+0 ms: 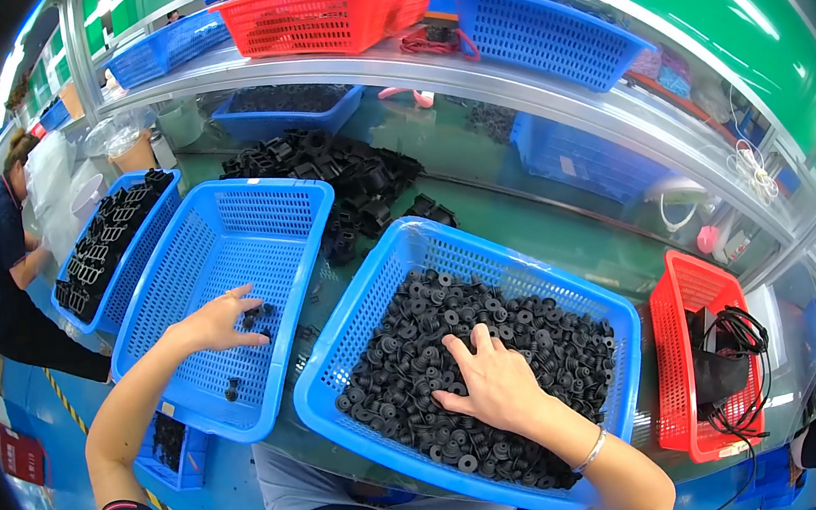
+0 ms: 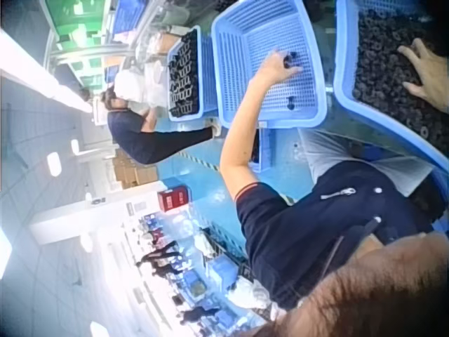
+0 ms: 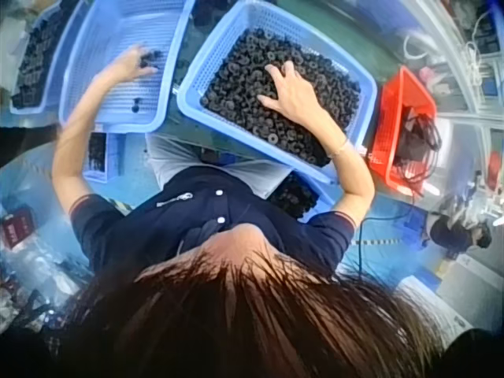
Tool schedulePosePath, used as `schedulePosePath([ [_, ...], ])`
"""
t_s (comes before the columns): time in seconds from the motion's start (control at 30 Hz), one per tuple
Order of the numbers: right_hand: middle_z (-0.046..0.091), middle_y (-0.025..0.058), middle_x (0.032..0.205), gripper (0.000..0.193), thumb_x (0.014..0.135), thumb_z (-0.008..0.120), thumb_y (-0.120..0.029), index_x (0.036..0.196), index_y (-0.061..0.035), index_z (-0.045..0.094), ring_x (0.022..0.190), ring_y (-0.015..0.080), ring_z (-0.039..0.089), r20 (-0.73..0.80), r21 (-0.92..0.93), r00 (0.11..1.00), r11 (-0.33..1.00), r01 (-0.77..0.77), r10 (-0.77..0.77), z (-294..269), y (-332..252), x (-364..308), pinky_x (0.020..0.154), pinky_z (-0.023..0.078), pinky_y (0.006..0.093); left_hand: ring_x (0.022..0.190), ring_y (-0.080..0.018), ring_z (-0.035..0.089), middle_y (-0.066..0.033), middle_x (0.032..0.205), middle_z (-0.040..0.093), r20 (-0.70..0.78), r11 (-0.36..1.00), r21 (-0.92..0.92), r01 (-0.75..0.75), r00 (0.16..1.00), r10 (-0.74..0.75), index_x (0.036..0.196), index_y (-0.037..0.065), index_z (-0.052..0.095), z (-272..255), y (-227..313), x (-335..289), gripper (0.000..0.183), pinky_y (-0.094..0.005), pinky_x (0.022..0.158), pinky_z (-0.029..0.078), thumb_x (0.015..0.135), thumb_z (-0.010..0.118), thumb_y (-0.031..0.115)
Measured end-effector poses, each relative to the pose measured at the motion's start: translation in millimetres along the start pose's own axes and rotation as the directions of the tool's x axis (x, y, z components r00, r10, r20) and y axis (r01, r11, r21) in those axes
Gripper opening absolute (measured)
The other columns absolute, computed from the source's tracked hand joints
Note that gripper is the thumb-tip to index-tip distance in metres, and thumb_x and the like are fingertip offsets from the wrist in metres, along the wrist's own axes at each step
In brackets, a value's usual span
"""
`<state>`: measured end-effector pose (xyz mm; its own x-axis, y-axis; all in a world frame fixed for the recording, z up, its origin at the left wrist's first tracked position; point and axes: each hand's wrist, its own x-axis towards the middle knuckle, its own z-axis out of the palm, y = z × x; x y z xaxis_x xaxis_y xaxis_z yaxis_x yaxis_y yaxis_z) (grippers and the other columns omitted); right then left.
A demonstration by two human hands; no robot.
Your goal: Inspecting and sorting small black washers from a plastic bin on a factory assembly line.
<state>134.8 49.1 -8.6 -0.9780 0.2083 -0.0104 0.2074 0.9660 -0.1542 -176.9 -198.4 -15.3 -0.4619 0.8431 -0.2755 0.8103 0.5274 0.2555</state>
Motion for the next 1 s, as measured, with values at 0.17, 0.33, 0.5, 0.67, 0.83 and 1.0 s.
schedulePosePath([
  [0.17, 0.048, 0.0201, 0.100, 0.051, 0.079, 0.063, -0.036, 0.119, -0.0083, 0.048, 0.075, 0.0353, 0.061, -0.019, 0.026, 1.000, 1.000, 0.004, -0.003, 3, -2, 2, 0.063, 0.053, 0.0424, 0.125, -0.0388, 0.039, -0.0260, 0.138, 0.036, -0.294, 0.991, 0.044, -0.129, 0.946, 0.136, 0.124, 0.001, 0.052, -21, 39, 10, 0.061, -0.0420, 0.104, 0.033, 0.075, 0.071, 0.032],
  [0.33, 0.059, 0.0159, 0.090, 0.036, 0.079, 0.065, -0.028, 0.107, -0.0073, 0.057, 0.078, 0.0343, 0.062, -0.133, 0.293, 0.991, 0.956, 0.027, 0.013, 5, 20, 3, 0.069, 0.051, 0.0419, 0.120, -0.0355, 0.045, -0.0185, 0.132, 0.045, -0.578, 0.894, 0.032, -0.446, 0.722, 0.381, 0.117, 0.006, 0.057, -36, 120, 43, 0.042, -0.0413, 0.100, 0.037, 0.079, 0.067, 0.020],
  [0.5, 0.066, 0.0123, 0.083, 0.027, 0.076, 0.068, -0.019, 0.097, -0.0042, 0.064, 0.079, 0.0263, 0.063, -0.119, 0.594, 0.988, 0.804, -0.011, 0.102, -14, 31, 7, 0.074, 0.048, 0.0354, 0.101, -0.0227, 0.059, -0.0138, 0.111, 0.061, -0.432, 0.656, -0.463, -0.596, 0.798, 0.421, 0.110, 0.002, 0.061, -22, 189, 71, 0.030, -0.0354, 0.087, 0.047, 0.083, 0.063, 0.016],
  [0.67, 0.063, 0.0025, 0.074, 0.023, 0.075, 0.068, -0.010, 0.097, -0.0055, 0.066, 0.058, 0.0073, 0.054, 0.078, 0.841, 0.970, 0.507, -0.188, 0.230, -34, 46, 6, 0.055, 0.045, 0.0232, 0.091, -0.0166, 0.061, -0.0124, 0.102, 0.064, -0.332, 0.325, -0.829, -0.455, 0.868, 0.369, 0.115, -0.002, 0.058, 26, 216, 95, 0.032, -0.0313, 0.081, 0.050, 0.087, 0.058, 0.013],
  [0.83, 0.060, 0.0024, 0.072, 0.025, 0.078, 0.067, -0.004, 0.102, -0.0005, 0.065, 0.055, 0.0059, 0.051, 0.056, 0.975, 0.984, 0.202, -0.090, 0.169, -33, 52, 5, 0.048, 0.039, 0.0198, 0.103, -0.0168, 0.057, -0.0115, 0.117, 0.055, -0.124, 0.083, -0.978, -0.189, 0.859, 0.496, 0.130, 0.000, 0.044, 39, 220, 85, 0.046, -0.0312, 0.085, 0.050, 0.091, 0.057, 0.020],
  [1.0, 0.060, 0.0066, 0.074, 0.033, 0.080, 0.062, -0.003, 0.113, 0.0010, 0.061, 0.053, 0.0075, 0.050, 0.084, 0.992, 0.985, 0.083, -0.097, 0.147, -33, 55, 7, 0.047, 0.038, 0.0199, 0.102, -0.0165, 0.059, -0.0129, 0.115, 0.058, -0.136, 0.067, -0.976, -0.208, 0.819, 0.557, 0.129, 0.000, 0.045, 40, 219, 89, 0.043, -0.0296, 0.089, 0.049, 0.091, 0.057, 0.016],
])
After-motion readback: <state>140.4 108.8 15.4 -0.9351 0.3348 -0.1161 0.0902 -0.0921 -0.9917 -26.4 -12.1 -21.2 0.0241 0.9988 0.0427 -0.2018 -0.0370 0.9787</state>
